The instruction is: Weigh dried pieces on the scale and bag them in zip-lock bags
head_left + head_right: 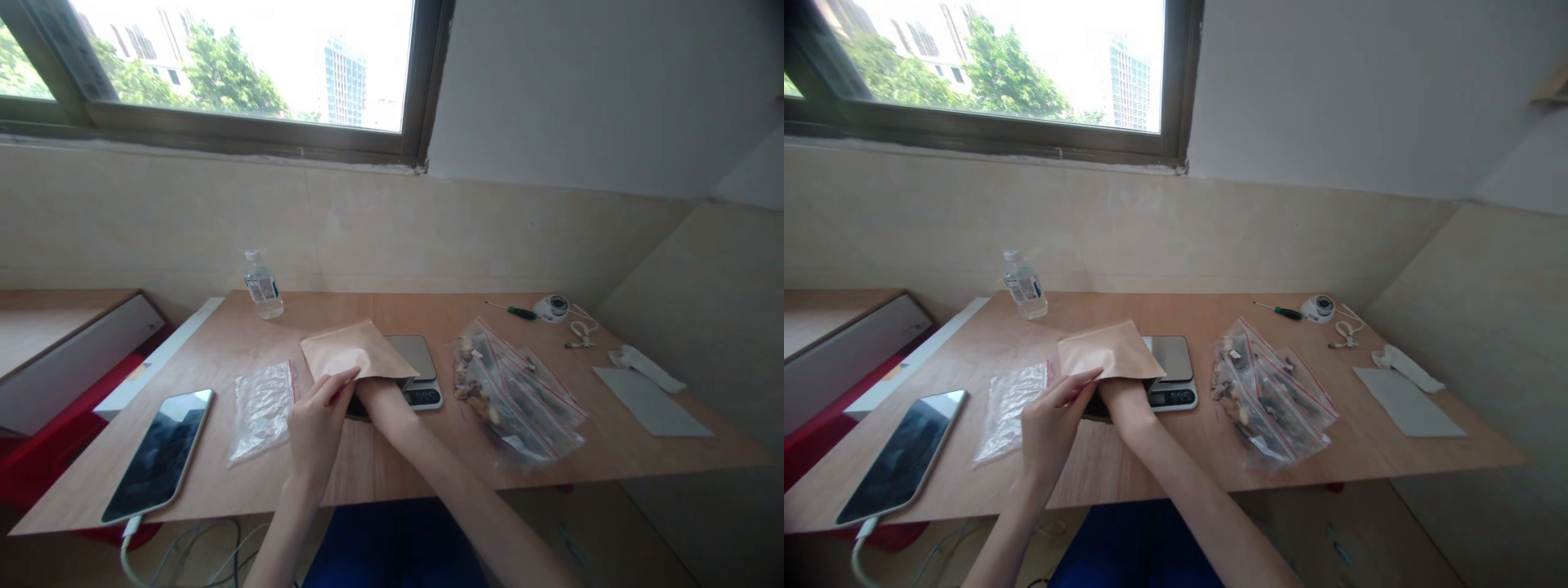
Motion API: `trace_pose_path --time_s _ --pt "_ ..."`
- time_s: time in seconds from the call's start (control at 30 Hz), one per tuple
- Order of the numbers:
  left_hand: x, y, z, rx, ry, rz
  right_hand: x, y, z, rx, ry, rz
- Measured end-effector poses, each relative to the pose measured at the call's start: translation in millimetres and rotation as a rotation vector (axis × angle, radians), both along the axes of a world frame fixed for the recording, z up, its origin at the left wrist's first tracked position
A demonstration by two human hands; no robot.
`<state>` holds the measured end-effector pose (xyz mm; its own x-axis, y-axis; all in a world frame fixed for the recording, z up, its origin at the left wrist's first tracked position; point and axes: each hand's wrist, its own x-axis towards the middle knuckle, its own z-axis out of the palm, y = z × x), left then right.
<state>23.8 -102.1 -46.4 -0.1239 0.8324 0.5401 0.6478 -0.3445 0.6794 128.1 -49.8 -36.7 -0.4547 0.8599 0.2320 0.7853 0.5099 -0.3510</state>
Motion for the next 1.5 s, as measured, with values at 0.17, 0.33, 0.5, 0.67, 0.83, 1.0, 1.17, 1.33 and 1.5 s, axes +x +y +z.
trace_pose_path --time_s 0.17,0.33,0.5,0.67,0.83,1.0,1.17,1.33,1.5 --pt "-4.3 4.2 7.5 -0.033 -0.004 -0.024 25.4 -29.9 6.1 -0.057 -0.028 0.058" --pt "-4.5 6.3 13.0 -0.046 -0.002 -0.031 43.4 -44.8 15.1 0.057 0.043 0.162" --pt "-3.6 6.5 15.9 -0.066 0.007 -0.045 53.6 -42.3 -1.1 0.188 0.211 0.219" --pt "-2.7 10.1 18.8 -0.044 0.026 -0.034 55.5 -41.2 -14.4 0.335 0.363 0.187" --pt "-1.2 16.8 22.4 -0.074 0.013 -0.015 55.1 -47.2 -4.2 0.375 0.539 0.173" --pt "-6.9 29.5 28.1 -0.091 0.023 0.033 66.0 -63.8 4.5 0.367 0.698 0.153" --pt "-22.9 40.1 32.4 -0.068 0.024 0.113 87.1 -57.2 -16.9 0.364 0.692 -0.025" --pt "-34.5 36.3 31.2 -0.033 0.018 0.141 102.0 -1.9 -52.8 0.286 0.551 -0.119" --pt "-38.5 31.1 28.6 -0.018 0.081 0.094 106.9 44.2 -72.4 0.192 0.292 -0.032"
